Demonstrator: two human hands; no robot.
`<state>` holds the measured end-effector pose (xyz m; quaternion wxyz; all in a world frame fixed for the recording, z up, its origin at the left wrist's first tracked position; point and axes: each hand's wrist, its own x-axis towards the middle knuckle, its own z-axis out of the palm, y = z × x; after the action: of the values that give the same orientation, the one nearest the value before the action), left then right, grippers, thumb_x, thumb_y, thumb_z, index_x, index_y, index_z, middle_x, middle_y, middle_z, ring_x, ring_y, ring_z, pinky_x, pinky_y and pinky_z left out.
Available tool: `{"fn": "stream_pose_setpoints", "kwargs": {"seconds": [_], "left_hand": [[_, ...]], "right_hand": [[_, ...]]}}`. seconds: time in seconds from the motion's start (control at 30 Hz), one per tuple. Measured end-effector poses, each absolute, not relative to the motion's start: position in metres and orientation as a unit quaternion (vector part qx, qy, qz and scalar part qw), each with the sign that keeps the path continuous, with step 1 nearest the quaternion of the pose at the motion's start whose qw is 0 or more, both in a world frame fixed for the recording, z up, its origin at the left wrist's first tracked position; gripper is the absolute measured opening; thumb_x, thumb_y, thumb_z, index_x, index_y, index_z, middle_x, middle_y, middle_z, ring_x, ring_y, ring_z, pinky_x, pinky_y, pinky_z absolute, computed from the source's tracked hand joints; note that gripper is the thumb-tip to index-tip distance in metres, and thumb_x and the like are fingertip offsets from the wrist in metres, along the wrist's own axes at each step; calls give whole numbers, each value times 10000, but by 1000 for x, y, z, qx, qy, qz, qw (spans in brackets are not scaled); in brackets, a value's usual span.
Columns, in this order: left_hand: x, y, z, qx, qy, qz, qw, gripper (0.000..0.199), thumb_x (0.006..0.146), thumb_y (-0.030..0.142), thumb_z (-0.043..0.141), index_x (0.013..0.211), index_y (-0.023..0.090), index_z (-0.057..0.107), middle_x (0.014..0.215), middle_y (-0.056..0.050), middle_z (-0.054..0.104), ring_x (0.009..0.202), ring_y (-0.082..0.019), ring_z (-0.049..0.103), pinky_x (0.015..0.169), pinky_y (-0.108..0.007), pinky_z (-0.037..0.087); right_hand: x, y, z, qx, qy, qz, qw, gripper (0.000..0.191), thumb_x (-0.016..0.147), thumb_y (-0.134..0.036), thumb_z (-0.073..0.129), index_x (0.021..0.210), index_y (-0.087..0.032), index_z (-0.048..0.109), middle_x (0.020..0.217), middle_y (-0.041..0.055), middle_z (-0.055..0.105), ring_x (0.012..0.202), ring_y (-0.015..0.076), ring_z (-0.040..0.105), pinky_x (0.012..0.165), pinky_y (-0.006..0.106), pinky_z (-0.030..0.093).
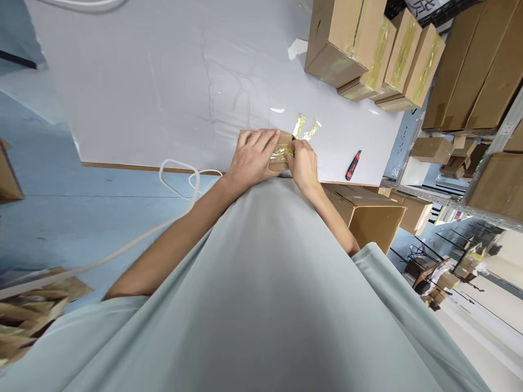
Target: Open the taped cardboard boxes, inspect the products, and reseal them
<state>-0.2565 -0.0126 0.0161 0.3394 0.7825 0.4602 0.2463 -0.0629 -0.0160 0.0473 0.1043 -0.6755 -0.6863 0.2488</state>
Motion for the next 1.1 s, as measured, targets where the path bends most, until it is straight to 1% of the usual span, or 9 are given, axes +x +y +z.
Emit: {"fn": "stream_pose_setpoints", "kwargs": {"seconds": [0.2,0.37,0.43,0.53,0.67,0.77,0.9,1.0,1.1], "left_hand": [[-257,-11,19,780,473,237,335,883,994,560,731,1750,154,521,1758,-261,562,1634,-505,501,1352,-712,305],[-267,-10,11,782,476,230,329,955,1015,877,617,1616,135,639,1741,-225,580,1740,-492,352,1392,-687,263],[-271,-14,8,785,477,237,316,976,987,922,650,1593,156,647,1744,-244,568,1742,-491,352,1387,-680,277],[-272,-26,10,764,520,244,294,822,1012,868,692,1482,194,704,1601,-271,672,1593,-484,549,1303,-641,406],[-254,-35,30,699,610,205,313,546,1141,712,574,1163,208,781,1133,-188,811,1155,-382,757,1075,-500,547],[-231,-27,49,638,681,145,330,535,1151,668,552,949,225,776,942,-151,794,1031,-367,761,964,-449,540],[-212,-11,60,580,724,95,362,460,1081,556,669,748,242,716,819,-146,761,957,-386,743,881,-446,497],[-210,-11,60,568,714,106,396,377,1025,388,709,681,241,668,704,-87,690,773,-308,667,792,-412,454],[-211,-18,58,567,704,154,399,319,1000,339,695,700,237,659,653,-30,636,672,-231,564,709,-369,404]], "right_hand": [[-76,-18,47,-662,-703,239,106,261,1163,-117,492,1111,-211,730,1239,144,741,1248,321,701,1146,503,593],[-70,-25,40,-632,-684,317,181,231,1203,-308,546,1226,-232,762,1295,129,755,1214,294,742,1140,482,620],[-59,-23,31,-614,-659,367,232,253,1199,-395,579,1264,-255,780,1307,112,773,1198,274,764,1132,450,636],[-42,-15,14,-588,-605,441,307,298,1178,-460,606,1327,-277,789,1319,93,804,1193,237,792,1126,396,653],[-32,-4,-5,-575,-541,519,327,327,1105,-477,705,1329,-262,803,1221,79,850,1118,229,825,1109,406,676],[-36,-1,-11,-580,-517,544,316,360,1037,-497,788,1298,-250,818,1185,80,862,1094,247,837,1091,424,687],[-41,-3,-5,-583,-513,553,302,363,1040,-510,793,1271,-231,808,1186,100,857,1027,242,842,1018,419,698],[-36,-4,8,-597,-530,536,275,323,1056,-496,782,1234,-228,809,1168,92,852,960,228,832,978,413,690],[-29,-2,18,-604,-575,505,223,246,1045,-462,803,1047,-218,832,1073,70,855,912,229,803,965,390,654]]}}
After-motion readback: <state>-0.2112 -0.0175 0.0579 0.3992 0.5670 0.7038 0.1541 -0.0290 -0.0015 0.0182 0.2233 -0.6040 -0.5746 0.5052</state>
